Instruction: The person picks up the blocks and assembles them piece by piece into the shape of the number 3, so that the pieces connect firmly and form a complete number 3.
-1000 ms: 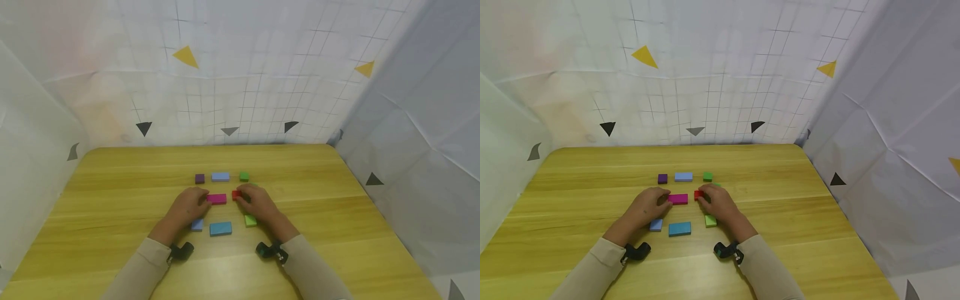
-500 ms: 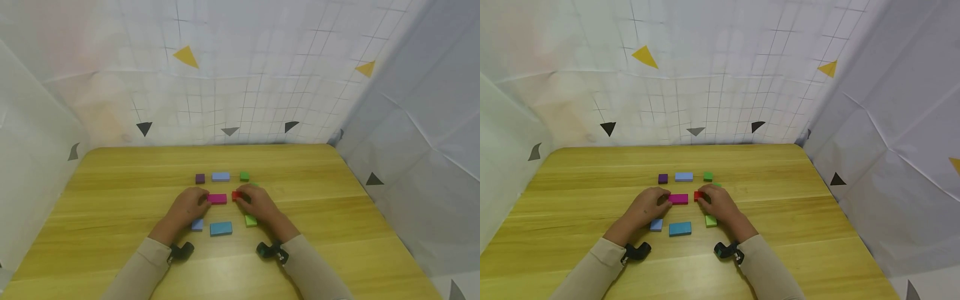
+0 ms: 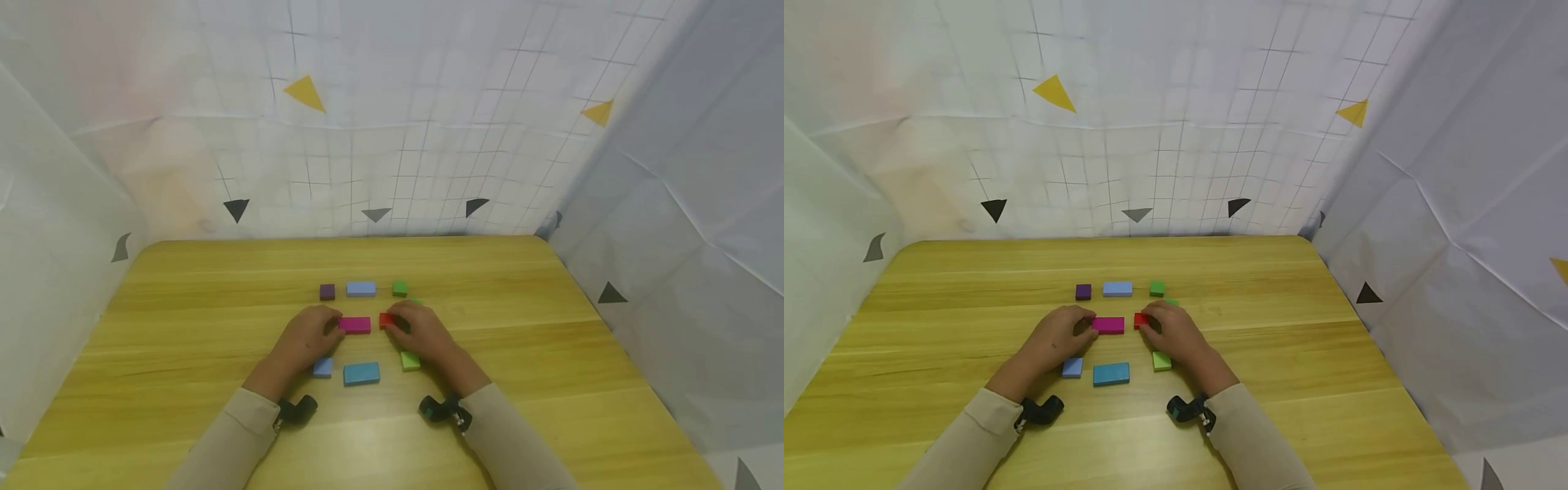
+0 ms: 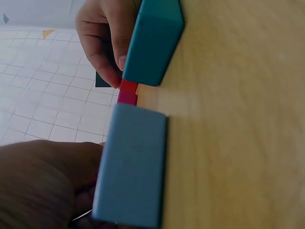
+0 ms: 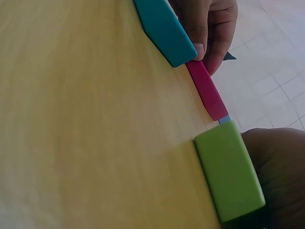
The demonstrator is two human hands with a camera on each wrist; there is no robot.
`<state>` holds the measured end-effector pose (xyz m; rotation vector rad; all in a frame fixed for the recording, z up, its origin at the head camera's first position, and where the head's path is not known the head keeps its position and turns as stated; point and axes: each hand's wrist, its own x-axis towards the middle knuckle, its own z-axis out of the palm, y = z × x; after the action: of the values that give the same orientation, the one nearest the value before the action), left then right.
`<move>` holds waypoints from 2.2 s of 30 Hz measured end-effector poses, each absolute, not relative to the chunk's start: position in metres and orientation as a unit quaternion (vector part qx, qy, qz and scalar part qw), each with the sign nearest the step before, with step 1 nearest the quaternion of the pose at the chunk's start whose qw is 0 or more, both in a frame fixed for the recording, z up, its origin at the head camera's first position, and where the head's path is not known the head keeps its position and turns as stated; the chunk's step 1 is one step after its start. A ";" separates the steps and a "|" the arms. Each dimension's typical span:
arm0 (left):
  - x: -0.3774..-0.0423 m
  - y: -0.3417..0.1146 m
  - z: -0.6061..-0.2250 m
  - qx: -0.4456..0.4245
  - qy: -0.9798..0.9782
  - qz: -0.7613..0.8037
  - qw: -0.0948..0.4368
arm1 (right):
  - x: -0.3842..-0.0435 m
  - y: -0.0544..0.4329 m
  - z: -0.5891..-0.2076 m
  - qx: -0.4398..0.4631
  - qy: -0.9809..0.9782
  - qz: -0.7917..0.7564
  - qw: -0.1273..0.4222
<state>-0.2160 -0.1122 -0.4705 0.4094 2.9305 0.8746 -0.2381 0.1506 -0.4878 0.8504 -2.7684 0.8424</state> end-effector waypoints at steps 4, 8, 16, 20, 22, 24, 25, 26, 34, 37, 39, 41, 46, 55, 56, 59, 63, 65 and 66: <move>-0.216 -0.112 -0.470 0.133 0.949 0.285 0.030 | -0.239 0.151 -0.490 0.282 -0.917 0.276 0.065; -0.216 -0.112 -0.469 0.132 0.949 0.284 0.032 | -0.239 0.151 -0.490 0.282 -0.917 0.275 0.066; -0.215 -0.112 -0.470 0.129 0.950 0.281 0.029 | -0.237 0.151 -0.489 0.274 -0.919 0.278 0.061; -0.215 -0.112 -0.469 0.132 0.950 0.281 0.025 | -0.237 0.151 -0.490 0.273 -0.919 0.276 0.065; -0.215 -0.112 -0.469 0.133 0.951 0.279 0.024 | -0.238 0.152 -0.490 0.275 -0.919 0.276 0.066; -0.215 -0.112 -0.470 0.134 0.951 0.278 0.023 | -0.238 0.151 -0.490 0.277 -0.917 0.279 0.068; -0.215 -0.112 -0.470 0.134 0.951 0.277 0.022 | -0.238 0.151 -0.491 0.279 -0.917 0.279 0.069; -0.215 -0.112 -0.470 0.135 0.951 0.277 0.021 | -0.239 0.151 -0.491 0.280 -0.917 0.276 0.069; -0.216 -0.112 -0.471 0.134 0.951 0.278 0.020 | -0.240 0.150 -0.491 0.286 -0.920 0.262 0.062; -0.217 -0.113 -0.472 0.136 0.951 0.278 0.018 | -0.240 0.150 -0.491 0.289 -0.919 0.262 0.062; -0.217 -0.113 -0.472 0.137 0.951 0.278 0.016 | -0.240 0.150 -0.491 0.293 -0.917 0.264 0.064; -0.217 -0.113 -0.472 0.138 0.951 0.277 0.015 | -0.240 0.150 -0.491 0.298 -0.915 0.263 0.066; -0.217 -0.113 -0.471 0.135 0.952 0.274 0.017 | -0.240 0.149 -0.489 0.310 -0.913 0.254 0.071; -0.217 -0.112 -0.470 0.137 0.953 0.271 0.012 | -0.239 0.147 -0.486 0.326 -0.912 0.239 0.075; -0.217 -0.112 -0.470 0.137 0.953 0.271 0.012 | -0.239 0.147 -0.485 0.325 -0.912 0.237 0.074; -0.217 -0.112 -0.470 0.136 0.953 0.270 0.012 | -0.238 0.146 -0.484 0.323 -0.914 0.234 0.070; -0.217 -0.112 -0.471 0.141 0.952 0.271 0.008 | -0.238 0.145 -0.484 0.321 -0.916 0.231 0.069; -0.217 -0.112 -0.472 0.143 0.952 0.271 0.006 | -0.238 0.145 -0.485 0.323 -0.916 0.227 0.073; -0.218 -0.112 -0.472 0.143 0.952 0.272 0.006 | -0.238 0.145 -0.485 0.326 -0.915 0.226 0.077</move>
<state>-0.2176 -0.1116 -0.4724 0.4486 2.9774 0.8503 -0.2382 0.1451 -0.4853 0.9756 -2.7419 0.6781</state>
